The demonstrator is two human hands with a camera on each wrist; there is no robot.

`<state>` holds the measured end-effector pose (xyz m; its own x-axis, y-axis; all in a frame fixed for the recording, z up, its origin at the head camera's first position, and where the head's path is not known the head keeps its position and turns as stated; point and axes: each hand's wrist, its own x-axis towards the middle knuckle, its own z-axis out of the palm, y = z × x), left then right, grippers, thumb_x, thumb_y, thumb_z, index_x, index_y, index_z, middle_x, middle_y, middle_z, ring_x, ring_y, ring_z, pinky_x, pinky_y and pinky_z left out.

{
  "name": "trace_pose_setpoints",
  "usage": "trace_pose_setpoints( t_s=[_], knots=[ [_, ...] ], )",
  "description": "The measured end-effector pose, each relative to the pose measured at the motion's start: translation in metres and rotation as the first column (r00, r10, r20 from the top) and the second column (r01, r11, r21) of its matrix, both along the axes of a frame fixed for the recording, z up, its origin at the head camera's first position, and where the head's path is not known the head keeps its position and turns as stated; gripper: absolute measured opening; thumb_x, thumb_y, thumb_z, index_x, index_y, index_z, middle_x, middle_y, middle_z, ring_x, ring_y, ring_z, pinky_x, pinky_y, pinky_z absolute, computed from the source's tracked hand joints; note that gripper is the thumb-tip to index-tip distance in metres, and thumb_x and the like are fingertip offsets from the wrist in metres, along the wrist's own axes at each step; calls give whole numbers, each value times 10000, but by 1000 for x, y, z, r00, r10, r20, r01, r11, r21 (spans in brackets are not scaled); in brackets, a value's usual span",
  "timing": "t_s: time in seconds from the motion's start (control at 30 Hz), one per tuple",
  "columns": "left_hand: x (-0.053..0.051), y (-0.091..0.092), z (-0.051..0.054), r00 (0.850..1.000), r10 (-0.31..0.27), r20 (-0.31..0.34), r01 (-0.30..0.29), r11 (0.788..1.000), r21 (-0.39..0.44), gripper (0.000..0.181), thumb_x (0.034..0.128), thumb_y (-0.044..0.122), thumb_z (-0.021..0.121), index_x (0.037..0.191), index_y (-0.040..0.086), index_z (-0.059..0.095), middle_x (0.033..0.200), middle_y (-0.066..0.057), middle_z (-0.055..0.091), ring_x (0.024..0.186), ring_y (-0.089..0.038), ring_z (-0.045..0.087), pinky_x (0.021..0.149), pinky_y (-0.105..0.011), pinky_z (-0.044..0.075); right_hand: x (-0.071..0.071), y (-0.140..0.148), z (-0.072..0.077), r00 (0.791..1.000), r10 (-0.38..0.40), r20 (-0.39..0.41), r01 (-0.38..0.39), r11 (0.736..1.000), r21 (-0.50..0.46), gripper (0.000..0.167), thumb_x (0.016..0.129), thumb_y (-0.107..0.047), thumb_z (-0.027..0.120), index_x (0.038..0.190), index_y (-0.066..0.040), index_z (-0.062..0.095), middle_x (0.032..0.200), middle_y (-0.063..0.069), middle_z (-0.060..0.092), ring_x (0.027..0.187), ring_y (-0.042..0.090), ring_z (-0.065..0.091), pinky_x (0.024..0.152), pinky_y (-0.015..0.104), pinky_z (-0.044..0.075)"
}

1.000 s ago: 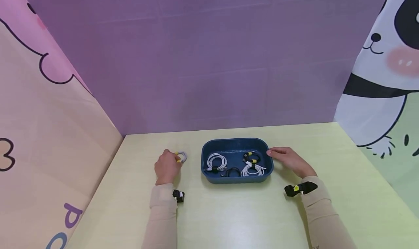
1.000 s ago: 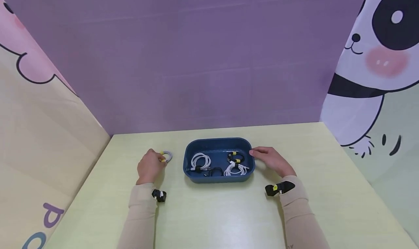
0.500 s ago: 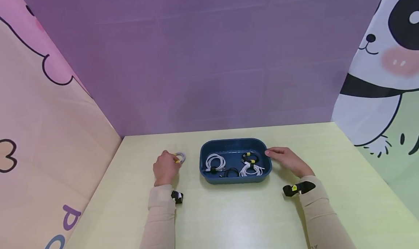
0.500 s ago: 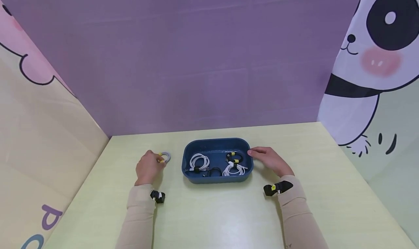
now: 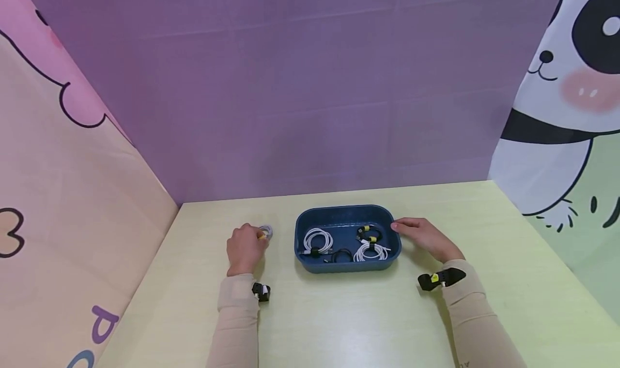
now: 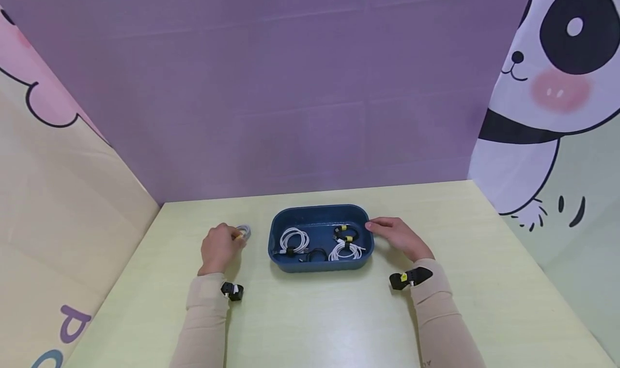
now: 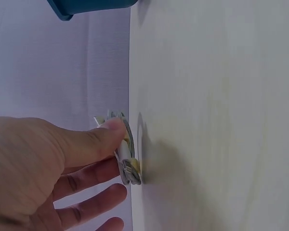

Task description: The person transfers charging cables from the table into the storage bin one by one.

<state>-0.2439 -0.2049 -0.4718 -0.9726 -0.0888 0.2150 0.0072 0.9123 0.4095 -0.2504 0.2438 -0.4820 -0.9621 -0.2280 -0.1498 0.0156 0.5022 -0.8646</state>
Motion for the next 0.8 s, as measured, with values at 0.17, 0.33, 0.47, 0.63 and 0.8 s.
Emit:
trace_pose_setpoints(
  t_s=[0.17, 0.33, 0.47, 0.63, 0.8],
  knots=[
    [-2, 2, 4, 1000, -12, -10, 12, 1000, 12, 159, 917, 157, 709, 949, 24, 790, 990, -176, 724, 900, -371, 646, 767, -538, 532, 0, -1, 0, 1000, 1, 1, -1, 1000, -12, 618, 1016, -490, 584, 1431, -33, 574, 1526, 207, 510, 1483, 430, 369, 1197, 654, 256],
    [-3, 5, 7, 1000, -14, -19, 14, 1000, -7, 197, 929, 184, 733, 1021, 18, 786, 1023, -170, 732, 938, -380, 641, 802, -547, 522, 0, 0, 0, 1000, 2, 5, -2, 1000, -9, 627, 1014, -496, 583, 1436, -32, 569, 1531, 210, 505, 1486, 437, 360, 1197, 661, 250],
    [-3, 8, 7, 999, -9, -38, 9, 1000, -7, 185, 923, 186, 746, 1013, 29, 786, 1007, -151, 729, 945, -377, 636, 814, -553, 512, 1, 0, 0, 1000, 7, 13, -7, 1000, -2, 640, 1013, -510, 576, 1444, -37, 563, 1541, 212, 493, 1489, 444, 350, 1191, 675, 247],
    [-3, 10, 11, 997, -18, -75, 19, 1000, 4, 188, 928, 188, 748, 1015, 26, 785, 998, -146, 719, 930, -369, 627, 806, -540, 511, 1, 0, 0, 1000, 5, 14, -5, 1000, -4, 634, 1013, -507, 578, 1441, -39, 566, 1538, 209, 496, 1486, 441, 355, 1190, 673, 253],
    [-3, 11, 17, 993, -19, -119, 19, 1000, -4, 191, 920, 193, 759, 1018, 31, 786, 983, -138, 718, 925, -364, 627, 799, -536, 513, 0, 0, 0, 1000, 6, 1, -6, 1000, 2, 635, 1014, -508, 576, 1441, -38, 566, 1536, 208, 499, 1486, 439, 359, 1189, 665, 261]
  ],
)
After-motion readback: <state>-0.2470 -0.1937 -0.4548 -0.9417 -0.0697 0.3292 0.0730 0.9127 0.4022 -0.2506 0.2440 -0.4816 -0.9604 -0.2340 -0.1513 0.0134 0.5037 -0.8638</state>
